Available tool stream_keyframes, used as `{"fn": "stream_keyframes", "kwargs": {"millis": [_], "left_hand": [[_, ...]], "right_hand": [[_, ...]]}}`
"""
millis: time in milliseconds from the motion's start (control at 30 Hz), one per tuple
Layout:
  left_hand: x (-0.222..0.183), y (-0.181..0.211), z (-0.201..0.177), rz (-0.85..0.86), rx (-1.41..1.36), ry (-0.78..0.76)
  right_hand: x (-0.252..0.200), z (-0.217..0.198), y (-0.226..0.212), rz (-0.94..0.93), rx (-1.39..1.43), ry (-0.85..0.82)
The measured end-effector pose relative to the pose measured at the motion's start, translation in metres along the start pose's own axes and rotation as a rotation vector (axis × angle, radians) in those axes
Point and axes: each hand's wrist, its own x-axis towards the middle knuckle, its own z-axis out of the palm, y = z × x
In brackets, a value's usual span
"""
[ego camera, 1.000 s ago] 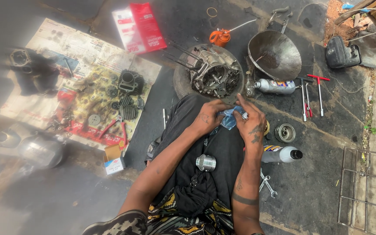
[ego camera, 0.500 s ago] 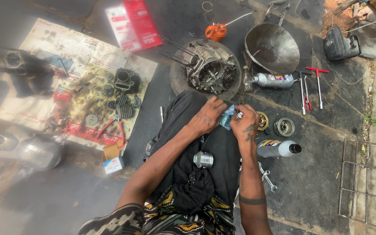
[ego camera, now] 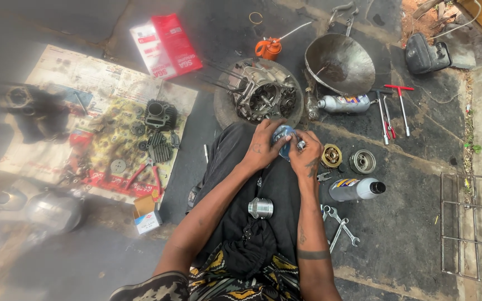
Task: Inspecting and cleaning a motorcycle piston and piston rings while seated in a workshop area.
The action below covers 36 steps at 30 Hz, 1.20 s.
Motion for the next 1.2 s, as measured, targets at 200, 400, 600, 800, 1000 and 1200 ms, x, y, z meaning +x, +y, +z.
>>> {"fn": "stream_keyframes", "kwargs": {"millis": [200,400,600,800,1000,1200], "left_hand": [[-0.005,-0.007,0.005,-0.066,-0.231,0.021],[-0.009,0.000,0.009,-0.002,-0.090,0.149],[-0.007,0.001,0.006,-0.057,-0.042,0.299],[-0.001,-0.022,0.008,-0.156,-0.154,0.242],[0.008,-0.016,-0.006,-0.162,-0.166,0.001],[0.008,-0.016,-0.009,-0.365,-0.416,-0.195]], "right_hand": [[-0.010,-0.006,-0.011,-0.062,0.066,-0.077],[-0.016,0.015,-0.005,0.044,-0.001,0.028],[-0.010,0.017,-0.024,0.222,0.036,0.009],[-0.009,0.018,-0.026,0.173,0.013,-0.048],[-0.011,0.018,-0.025,0.141,0.001,-0.002],[-0.010,0.020,-0.023,0.202,0.026,0.008]]}}
